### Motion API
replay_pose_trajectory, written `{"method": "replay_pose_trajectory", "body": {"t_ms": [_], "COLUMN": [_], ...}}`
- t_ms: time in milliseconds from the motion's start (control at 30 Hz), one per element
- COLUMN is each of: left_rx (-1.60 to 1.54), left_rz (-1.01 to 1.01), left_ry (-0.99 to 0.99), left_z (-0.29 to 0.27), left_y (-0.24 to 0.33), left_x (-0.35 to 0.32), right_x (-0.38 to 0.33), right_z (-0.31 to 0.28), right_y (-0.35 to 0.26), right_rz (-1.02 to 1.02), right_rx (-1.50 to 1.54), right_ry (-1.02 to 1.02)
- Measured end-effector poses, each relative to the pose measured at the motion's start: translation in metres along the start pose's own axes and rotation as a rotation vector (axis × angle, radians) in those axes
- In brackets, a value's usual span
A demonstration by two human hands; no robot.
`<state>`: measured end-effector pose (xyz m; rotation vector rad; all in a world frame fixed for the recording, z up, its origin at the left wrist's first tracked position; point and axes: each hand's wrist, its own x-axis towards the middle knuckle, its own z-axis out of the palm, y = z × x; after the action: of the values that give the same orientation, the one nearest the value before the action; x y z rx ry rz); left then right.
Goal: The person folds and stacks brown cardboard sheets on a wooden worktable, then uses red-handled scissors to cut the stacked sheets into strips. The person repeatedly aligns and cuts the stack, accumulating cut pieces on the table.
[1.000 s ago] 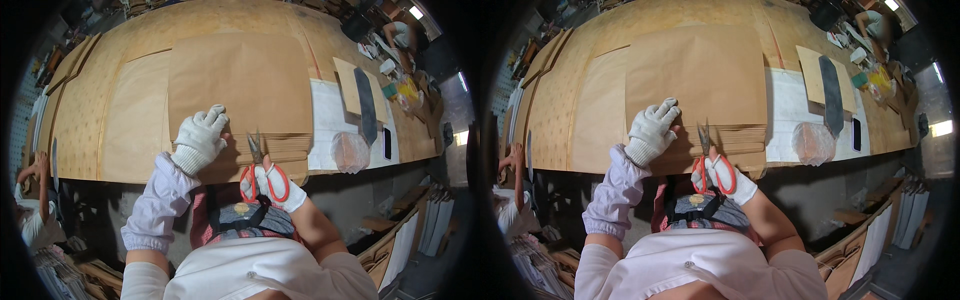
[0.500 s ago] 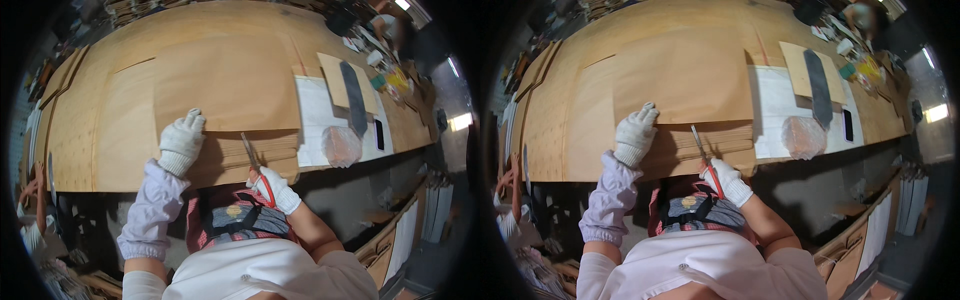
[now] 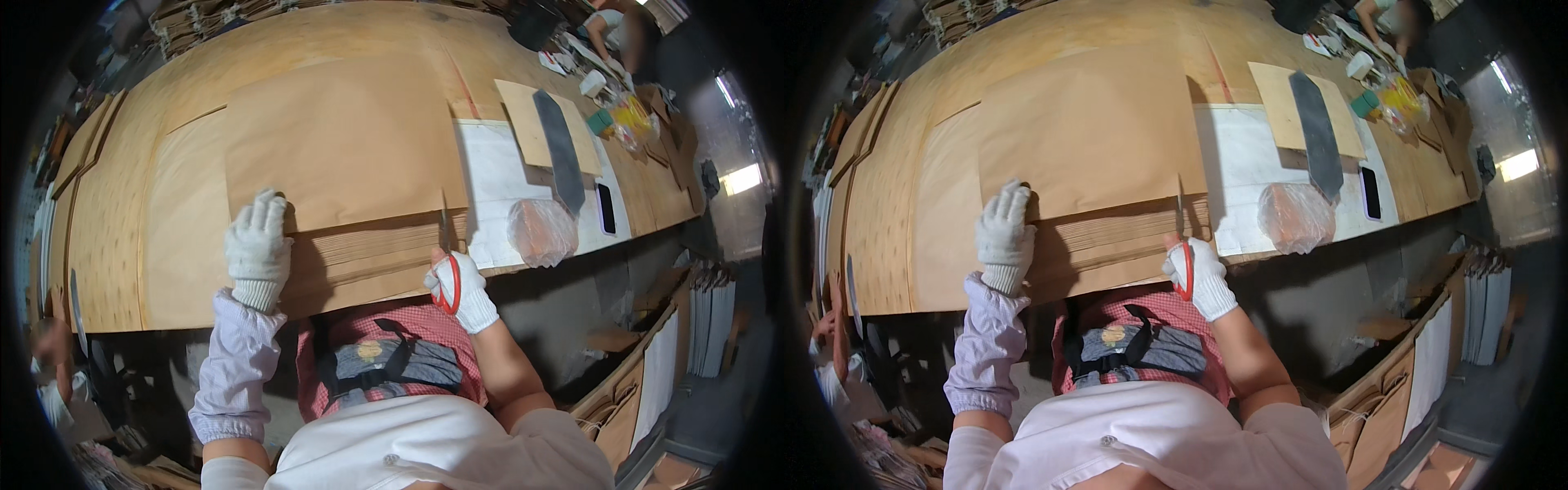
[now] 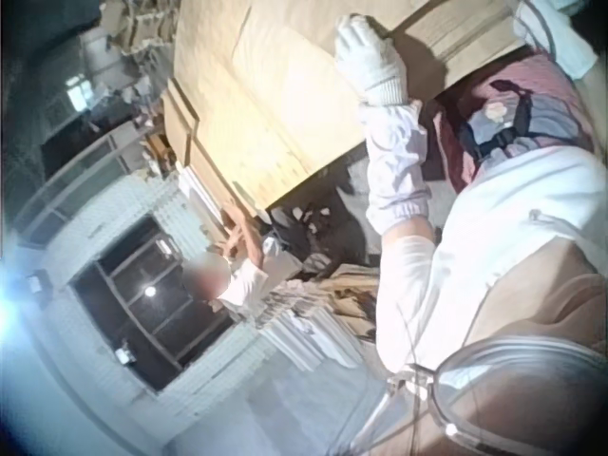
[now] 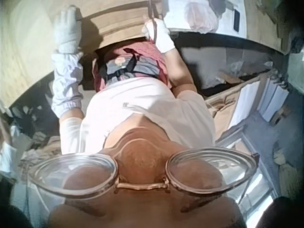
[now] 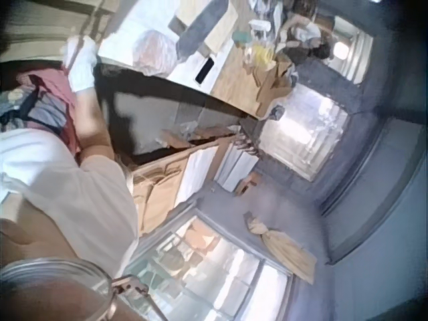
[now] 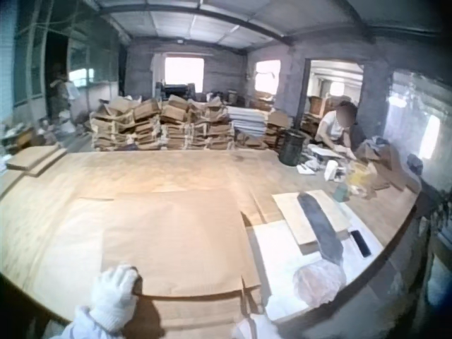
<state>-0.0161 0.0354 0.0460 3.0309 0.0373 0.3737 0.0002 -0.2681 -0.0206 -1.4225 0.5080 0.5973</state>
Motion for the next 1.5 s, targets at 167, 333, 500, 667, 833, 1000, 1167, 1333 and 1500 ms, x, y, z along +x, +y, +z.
{"method": "replay_pose_trajectory", "body": {"t_ms": [167, 333, 500, 667, 833, 1000, 1167, 1333, 1500], "left_rx": [-0.196, -0.514, -0.477, -0.101, -1.257, -0.395, -0.115, 0.001, 0.041], "left_rz": [-0.112, -0.096, -0.052, 0.134, -0.276, -0.031, 0.291, 0.183, 0.183], "left_ry": [0.332, 0.327, 0.345, 0.396, 0.531, 0.454, 0.040, 0.016, 0.112], "left_z": [0.026, 0.040, 0.043, -0.008, 0.006, -0.001, 0.008, 0.015, 0.033], "left_y": [-0.060, -0.079, -0.089, -0.058, -0.084, -0.069, -0.012, 0.000, -0.005], "left_x": [-0.035, -0.038, -0.039, -0.010, 0.046, 0.043, 0.012, 0.021, 0.020], "right_x": [0.023, 0.001, -0.035, -0.020, -0.048, -0.055, -0.019, -0.012, 0.018], "right_z": [0.018, 0.147, 0.226, 0.189, 0.125, 0.079, 0.081, 0.080, 0.024], "right_y": [0.034, 0.034, 0.007, 0.026, 0.017, -0.009, -0.008, 0.006, 0.044], "right_rz": [-0.114, 0.172, 0.292, 0.371, -0.103, 0.085, 0.186, 0.034, 0.086], "right_rx": [0.073, -0.041, -0.162, 0.138, -0.030, 0.158, 0.179, -0.168, -0.157], "right_ry": [-0.448, -0.850, -0.568, -0.686, -0.861, -0.688, -0.598, -0.486, -0.344]}}
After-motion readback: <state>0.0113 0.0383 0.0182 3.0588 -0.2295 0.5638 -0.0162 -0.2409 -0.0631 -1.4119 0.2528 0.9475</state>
